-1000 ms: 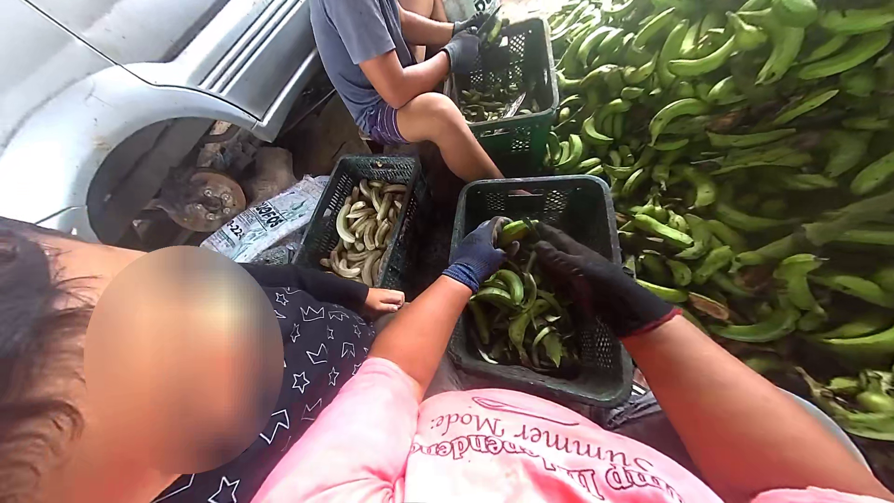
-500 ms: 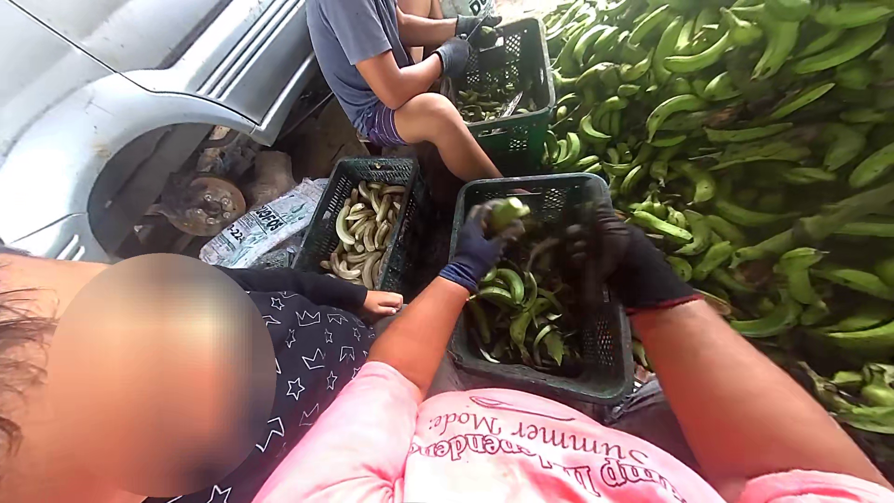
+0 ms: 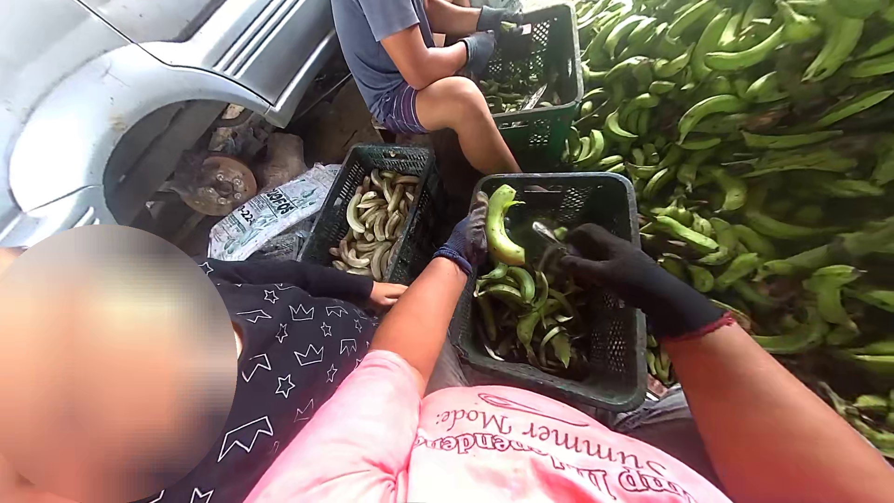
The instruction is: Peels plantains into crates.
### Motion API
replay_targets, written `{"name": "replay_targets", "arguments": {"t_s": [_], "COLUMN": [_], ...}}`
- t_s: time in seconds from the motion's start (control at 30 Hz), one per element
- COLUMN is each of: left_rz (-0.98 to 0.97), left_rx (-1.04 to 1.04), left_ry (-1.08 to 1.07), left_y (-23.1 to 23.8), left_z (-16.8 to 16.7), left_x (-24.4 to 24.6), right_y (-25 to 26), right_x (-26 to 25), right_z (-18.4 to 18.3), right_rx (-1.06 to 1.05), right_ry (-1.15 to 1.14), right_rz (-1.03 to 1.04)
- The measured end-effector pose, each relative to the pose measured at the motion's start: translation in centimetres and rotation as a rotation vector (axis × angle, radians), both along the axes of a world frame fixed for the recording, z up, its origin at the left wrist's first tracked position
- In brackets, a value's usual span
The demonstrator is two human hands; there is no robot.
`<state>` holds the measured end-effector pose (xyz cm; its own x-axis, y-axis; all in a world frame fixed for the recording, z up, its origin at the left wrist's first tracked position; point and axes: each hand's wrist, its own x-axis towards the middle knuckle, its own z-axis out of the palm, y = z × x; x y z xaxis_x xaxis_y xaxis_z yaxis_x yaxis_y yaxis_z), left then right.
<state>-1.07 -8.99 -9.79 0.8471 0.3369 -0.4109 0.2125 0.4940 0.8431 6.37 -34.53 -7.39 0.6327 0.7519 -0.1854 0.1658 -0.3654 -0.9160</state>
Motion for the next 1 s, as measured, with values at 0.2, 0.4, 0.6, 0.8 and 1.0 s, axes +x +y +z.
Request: {"name": "replay_targets", "arguments": {"t_s": [0.2, 0.4, 0.6, 0.8, 1.0], "left_rz": [-0.124, -0.275, -0.339, -0.2, -0.167], "left_rx": [-0.074, 0.138, 0.091, 0.218, 0.183], "left_ry": [0.017, 0.119, 0.0, -0.086, -0.075], "left_y": [-2.4, -4.9, -4.0, -0.9, -2.6], "left_z": [1.1, 0.7, 1.4, 0.9, 1.4], "left_x": [-0.9, -1.8, -1.7, -0.4, -0.7], "right_y": [2.3, 3.4, 1.3, 0.8, 1.3], "right_x": [-2.0, -0.1, 2.4, -1.5, -2.4], "right_z": [-1.0, -3.7, -1.9, 0.8, 0.6], "right_rx": [0.153, 0.029, 0.092, 0.237, 0.352], "right_ry": [-0.127, -0.267, -0.167, -0.033, -0.041], "right_rz": [0.234, -0.248, -0.246, 0.131, 0.288]}}
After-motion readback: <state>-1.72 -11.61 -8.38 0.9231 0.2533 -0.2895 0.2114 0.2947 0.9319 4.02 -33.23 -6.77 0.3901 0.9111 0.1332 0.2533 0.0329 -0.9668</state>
